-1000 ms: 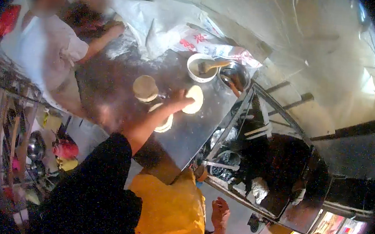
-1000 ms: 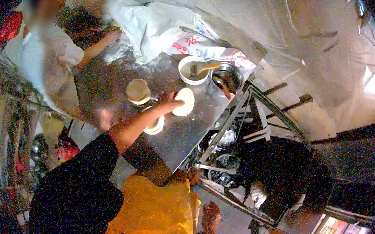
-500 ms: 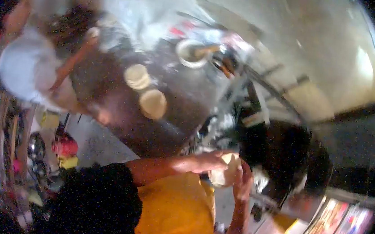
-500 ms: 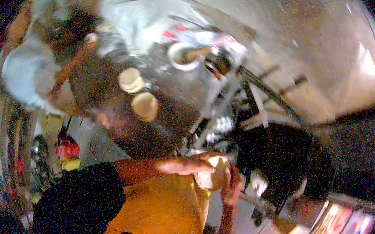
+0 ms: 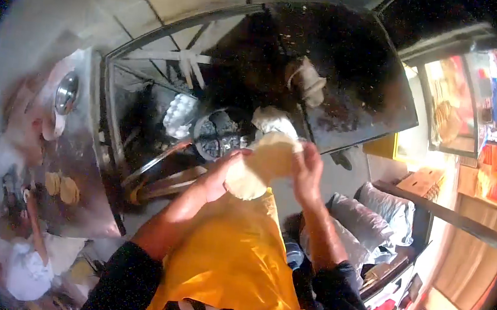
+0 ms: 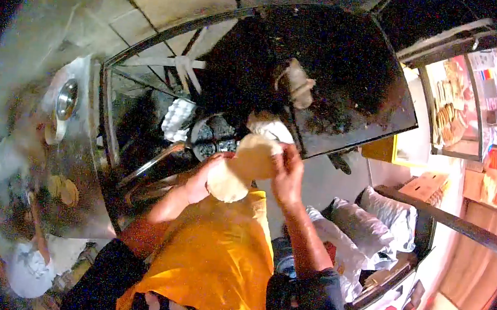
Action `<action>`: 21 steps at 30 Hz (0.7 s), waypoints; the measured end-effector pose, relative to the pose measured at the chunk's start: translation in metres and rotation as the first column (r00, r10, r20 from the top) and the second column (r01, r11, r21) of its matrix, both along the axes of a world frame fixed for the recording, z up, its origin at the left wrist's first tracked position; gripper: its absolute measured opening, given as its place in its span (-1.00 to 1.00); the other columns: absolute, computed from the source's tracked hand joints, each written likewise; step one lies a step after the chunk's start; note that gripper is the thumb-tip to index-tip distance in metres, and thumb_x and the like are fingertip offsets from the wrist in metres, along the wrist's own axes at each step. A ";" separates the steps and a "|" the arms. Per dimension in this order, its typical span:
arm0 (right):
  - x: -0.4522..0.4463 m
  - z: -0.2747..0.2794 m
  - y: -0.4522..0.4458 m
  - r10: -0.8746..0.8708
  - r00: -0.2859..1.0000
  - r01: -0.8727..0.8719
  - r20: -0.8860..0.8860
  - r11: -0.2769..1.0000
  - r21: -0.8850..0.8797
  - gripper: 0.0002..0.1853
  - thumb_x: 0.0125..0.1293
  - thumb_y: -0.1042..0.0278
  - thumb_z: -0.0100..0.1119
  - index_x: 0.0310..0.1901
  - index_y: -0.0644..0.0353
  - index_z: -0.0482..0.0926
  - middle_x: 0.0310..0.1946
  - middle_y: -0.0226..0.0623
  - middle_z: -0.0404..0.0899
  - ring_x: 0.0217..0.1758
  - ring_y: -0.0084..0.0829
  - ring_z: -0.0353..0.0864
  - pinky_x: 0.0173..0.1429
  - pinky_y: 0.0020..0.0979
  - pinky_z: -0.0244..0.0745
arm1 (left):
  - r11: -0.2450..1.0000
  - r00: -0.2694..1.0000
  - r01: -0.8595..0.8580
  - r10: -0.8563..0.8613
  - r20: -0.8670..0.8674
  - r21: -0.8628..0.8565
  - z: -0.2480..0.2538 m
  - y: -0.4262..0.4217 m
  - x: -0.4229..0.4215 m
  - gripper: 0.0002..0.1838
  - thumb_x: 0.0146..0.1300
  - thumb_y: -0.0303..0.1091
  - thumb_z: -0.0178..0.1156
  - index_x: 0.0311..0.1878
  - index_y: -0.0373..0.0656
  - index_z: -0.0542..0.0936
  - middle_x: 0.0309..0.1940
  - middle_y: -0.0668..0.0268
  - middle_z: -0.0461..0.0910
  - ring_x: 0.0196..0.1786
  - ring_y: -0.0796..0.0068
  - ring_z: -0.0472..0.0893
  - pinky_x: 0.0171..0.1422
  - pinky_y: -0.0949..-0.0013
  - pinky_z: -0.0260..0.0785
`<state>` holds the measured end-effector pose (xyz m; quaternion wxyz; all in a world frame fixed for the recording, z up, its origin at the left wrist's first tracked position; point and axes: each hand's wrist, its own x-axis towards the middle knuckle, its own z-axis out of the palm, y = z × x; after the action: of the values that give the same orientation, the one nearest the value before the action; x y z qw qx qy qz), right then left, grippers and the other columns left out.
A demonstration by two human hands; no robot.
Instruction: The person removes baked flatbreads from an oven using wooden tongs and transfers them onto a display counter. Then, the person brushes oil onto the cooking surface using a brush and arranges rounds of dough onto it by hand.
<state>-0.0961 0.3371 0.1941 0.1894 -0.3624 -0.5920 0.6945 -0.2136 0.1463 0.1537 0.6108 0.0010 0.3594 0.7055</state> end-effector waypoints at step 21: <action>-0.013 -0.012 0.134 0.343 0.920 -0.366 0.191 0.925 0.099 -0.57 0.30 0.26 0.26 0.11 0.31 0.45 -0.17 -0.23 0.61 -0.12 -0.50 0.54 -0.02 -0.41 0.49 | 0.968 0.907 0.224 -0.250 -0.340 -0.115 0.006 0.186 -0.026 -0.46 0.41 -0.35 -0.04 0.43 0.07 0.15 0.28 0.33 0.34 0.26 0.38 0.40 0.27 0.23 0.38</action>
<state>-0.1096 0.4708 0.1825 0.0327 -0.2936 -0.7068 0.6428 -0.2395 0.3324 0.1592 0.6172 0.1484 0.4858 0.6009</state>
